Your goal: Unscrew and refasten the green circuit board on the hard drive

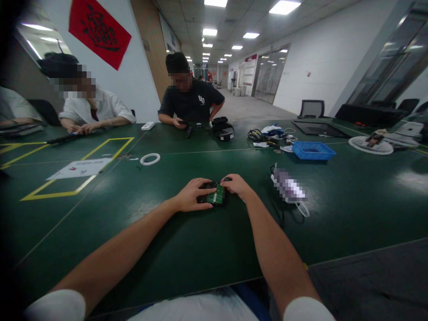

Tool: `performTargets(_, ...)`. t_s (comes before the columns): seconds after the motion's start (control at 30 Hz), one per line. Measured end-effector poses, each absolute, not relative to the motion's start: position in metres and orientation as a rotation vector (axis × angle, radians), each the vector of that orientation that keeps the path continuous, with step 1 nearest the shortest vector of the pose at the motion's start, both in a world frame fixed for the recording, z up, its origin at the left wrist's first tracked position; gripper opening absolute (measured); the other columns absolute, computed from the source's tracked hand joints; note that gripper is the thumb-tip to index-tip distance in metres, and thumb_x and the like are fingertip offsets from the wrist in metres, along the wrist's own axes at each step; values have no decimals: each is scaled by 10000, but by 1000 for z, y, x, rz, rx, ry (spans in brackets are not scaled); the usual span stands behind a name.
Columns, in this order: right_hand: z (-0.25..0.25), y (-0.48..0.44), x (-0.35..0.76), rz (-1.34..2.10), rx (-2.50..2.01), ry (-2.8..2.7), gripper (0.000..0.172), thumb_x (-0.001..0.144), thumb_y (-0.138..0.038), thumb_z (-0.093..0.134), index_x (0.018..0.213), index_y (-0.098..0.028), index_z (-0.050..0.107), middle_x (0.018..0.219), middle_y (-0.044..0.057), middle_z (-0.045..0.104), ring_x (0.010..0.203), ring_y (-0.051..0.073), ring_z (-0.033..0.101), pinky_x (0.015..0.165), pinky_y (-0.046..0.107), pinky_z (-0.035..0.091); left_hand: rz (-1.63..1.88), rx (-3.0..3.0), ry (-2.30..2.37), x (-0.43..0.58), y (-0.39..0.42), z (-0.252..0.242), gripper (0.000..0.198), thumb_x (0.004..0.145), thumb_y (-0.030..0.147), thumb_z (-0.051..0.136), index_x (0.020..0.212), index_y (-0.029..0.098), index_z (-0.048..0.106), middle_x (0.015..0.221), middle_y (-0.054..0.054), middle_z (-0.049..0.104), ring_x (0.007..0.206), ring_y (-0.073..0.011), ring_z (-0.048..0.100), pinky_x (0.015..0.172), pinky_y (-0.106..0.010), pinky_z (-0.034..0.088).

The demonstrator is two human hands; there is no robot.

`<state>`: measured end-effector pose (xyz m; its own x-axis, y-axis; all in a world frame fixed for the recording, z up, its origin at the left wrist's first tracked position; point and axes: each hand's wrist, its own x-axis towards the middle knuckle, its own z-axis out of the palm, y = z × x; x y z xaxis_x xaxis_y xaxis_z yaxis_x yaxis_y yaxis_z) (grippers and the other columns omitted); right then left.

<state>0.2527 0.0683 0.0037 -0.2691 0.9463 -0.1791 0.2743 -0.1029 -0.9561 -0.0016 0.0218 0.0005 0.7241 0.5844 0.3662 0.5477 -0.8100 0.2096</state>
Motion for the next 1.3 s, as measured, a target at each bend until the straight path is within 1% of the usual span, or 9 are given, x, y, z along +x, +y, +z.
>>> performTargets(0.17,0,71,254,1445,-1309,-1506,187,726,-209,740,889,-155,666,538,-51,518,462,75,426,401,178,277,651,2850,932,-2,22,-1,670,840,682,642,1410,333,594,1476,-123,475,1331,-353,458,1099,-556,350)
performTargets(0.27,-1,76,254,1414,-1283,-1427,161,763,-233,706,896,-153,663,667,0,617,487,80,475,385,181,303,651,2853,941,-2,22,-2,676,842,687,635,1413,328,593,1477,-123,472,1336,-353,451,1101,-551,350)
performTargets(0.4,0,84,254,1264,-1254,-1227,281,797,-198,607,1075,-159,615,886,56,686,597,116,607,471,211,466,646,2854,944,-2,22,-1,683,843,696,626,1411,318,596,1481,-126,468,1337,-351,452,1108,-546,345)
performTargets(0.57,6,86,253,715,-1184,-1306,496,826,-198,586,1313,-206,496,1110,74,650,845,180,688,767,365,607,634,2857,941,-2,22,1,688,843,699,626,1415,317,592,1485,-128,470,1334,-354,455,1105,-555,346)
performTargets(0.67,13,78,251,238,-1136,-1471,513,851,-250,638,1343,-211,496,1235,124,602,1036,242,643,870,432,590,654,2852,940,-2,22,1,692,834,694,642,1413,317,594,1483,-128,476,1326,-361,461,1100,-565,348)
performTargets(0.77,18,70,249,36,-1064,-1598,463,903,-287,616,1344,-210,498,1284,147,555,1113,263,605,889,439,588,659,2850,937,-2,23,0,693,831,691,648,1410,314,597,1483,-130,475,1323,-364,462,1094,-570,354)
performTargets(0.87,16,69,248,1,-1064,-1692,438,922,-302,601,1340,-219,501,1272,149,546,1129,280,598,902,460,587,670,2845,934,-2,22,-1,693,824,686,659,1410,320,597,1481,-127,478,1319,-363,467,1094,-570,357)
performTargets(1.07,8,74,253,-26,-1160,-1724,549,919,-268,560,1447,-201,425,1315,173,544,1075,301,623,921,514,568,682,2845,937,-1,22,0,687,824,690,657,1404,325,602,1477,-123,484,1326,-355,467,1103,-557,355)
performTargets(1.3,19,65,249,-48,-1123,-1646,499,921,-273,560,1408,-212,467,1240,142,568,908,231,645,825,431,608,661,2854,957,-2,22,-1,698,830,702,640,1413,321,592,1484,-127,476,1336,-352,459,1106,-559,349)
